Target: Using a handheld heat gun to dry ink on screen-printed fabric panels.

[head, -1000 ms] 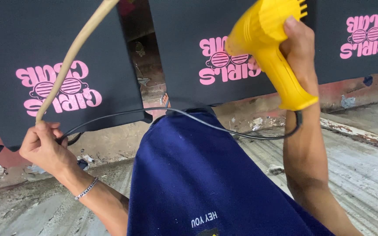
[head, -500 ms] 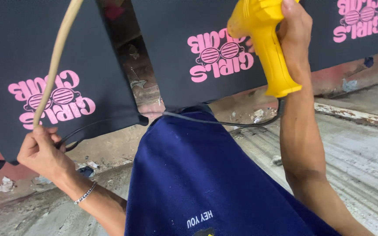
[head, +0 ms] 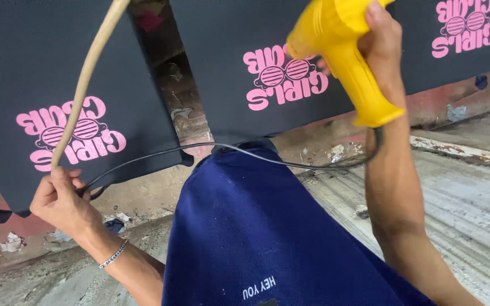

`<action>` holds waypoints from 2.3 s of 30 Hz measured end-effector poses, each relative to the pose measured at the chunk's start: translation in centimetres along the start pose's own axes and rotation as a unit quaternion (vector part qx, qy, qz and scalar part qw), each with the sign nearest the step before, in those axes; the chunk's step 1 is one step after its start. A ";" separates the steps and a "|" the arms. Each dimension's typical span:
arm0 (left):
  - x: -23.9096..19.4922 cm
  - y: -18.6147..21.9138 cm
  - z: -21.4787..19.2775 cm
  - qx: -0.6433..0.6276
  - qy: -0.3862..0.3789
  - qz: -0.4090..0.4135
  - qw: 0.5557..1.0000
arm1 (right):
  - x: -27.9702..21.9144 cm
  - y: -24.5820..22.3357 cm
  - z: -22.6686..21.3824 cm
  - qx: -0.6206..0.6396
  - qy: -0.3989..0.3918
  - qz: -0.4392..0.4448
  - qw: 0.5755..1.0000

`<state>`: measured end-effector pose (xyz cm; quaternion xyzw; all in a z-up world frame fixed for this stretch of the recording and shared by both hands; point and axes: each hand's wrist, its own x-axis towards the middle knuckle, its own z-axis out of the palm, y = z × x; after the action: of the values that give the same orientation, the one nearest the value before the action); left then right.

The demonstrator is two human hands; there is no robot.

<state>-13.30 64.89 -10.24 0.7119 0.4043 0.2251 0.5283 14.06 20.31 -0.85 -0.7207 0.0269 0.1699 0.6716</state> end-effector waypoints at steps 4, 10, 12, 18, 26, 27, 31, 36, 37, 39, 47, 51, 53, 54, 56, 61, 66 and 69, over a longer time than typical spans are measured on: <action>-0.4 0.9 -0.3 0.022 -0.008 0.001 1.000 | -0.2 0.5 -0.7 -0.092 -0.023 -0.086 0.992; -0.4 0.7 0.1 0.025 0.005 -0.003 1.000 | -1.9 -1.2 0.6 -0.046 0.029 0.024 0.998; -0.4 0.6 0.0 0.029 0.001 -0.006 1.000 | -0.4 0.8 -0.9 -0.011 0.006 0.007 1.000; -0.6 0.9 0.3 0.015 0.003 0.001 1.000 | -1.3 -0.2 -1.3 -0.060 0.044 -0.006 0.997; -0.6 0.1 0.5 0.020 -0.006 0.006 1.000 | 0.5 3.3 -5.2 -0.052 0.058 -0.085 0.993; -0.7 0.5 0.7 0.020 -0.004 0.007 1.000 | 0.6 3.0 -5.0 -0.050 0.057 -0.086 0.993; -0.8 0.7 1.2 0.030 -0.019 -0.003 0.999 | -0.4 2.7 -5.0 -0.046 -0.050 -0.106 0.992; -0.9 0.5 1.2 0.028 -0.010 0.007 1.000 | -0.4 1.7 -5.1 -0.042 -0.049 -0.089 0.994; -1.0 0.5 1.2 0.020 -0.017 0.004 1.000 | -0.3 1.6 -4.9 -0.038 -0.050 -0.081 0.995; -1.2 0.5 1.2 0.013 -0.029 -0.001 1.000 | 0.1 1.7 -4.6 -0.034 -0.047 -0.071 0.996; -1.7 0.9 1.3 0.018 -0.026 0.001 0.999 | -0.9 1.2 -5.2 -0.102 0.050 -0.035 0.993; -1.6 0.4 1.4 0.015 -0.017 -0.005 1.000 | -2.4 2.1 -4.7 -0.121 0.030 -0.095 0.988; -1.7 0.8 1.6 0.024 -0.021 0.004 0.999 | -3.2 -0.3 -0.9 0.099 0.072 0.073 0.990; -1.6 0.8 1.8 0.023 -0.023 0.005 0.999 | -3.1 -0.2 -0.9 0.099 0.074 0.072 0.990; -1.6 0.7 1.7 0.022 -0.026 0.006 0.999 | -3.0 0.1 -0.8 0.011 -0.055 -0.009 0.998; -1.8 -0.6 1.3 0.018 -0.027 0.025 0.999 | -3.5 1.6 -2.3 0.012 0.036 -0.024 0.999; -2.5 0.9 2.6 0.031 -0.022 -0.018 0.999 | -3.9 1.8 -1.4 0.085 0.056 0.084 0.991; -2.5 0.9 2.0 0.057 -0.039 0.005 0.998 | -3.5 2.0 -0.8 0.084 0.048 0.016 0.995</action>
<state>-12.93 61.61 -9.86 0.7510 0.3919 0.1765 0.5012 10.43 18.65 -1.77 -0.6686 0.0847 0.1432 0.7248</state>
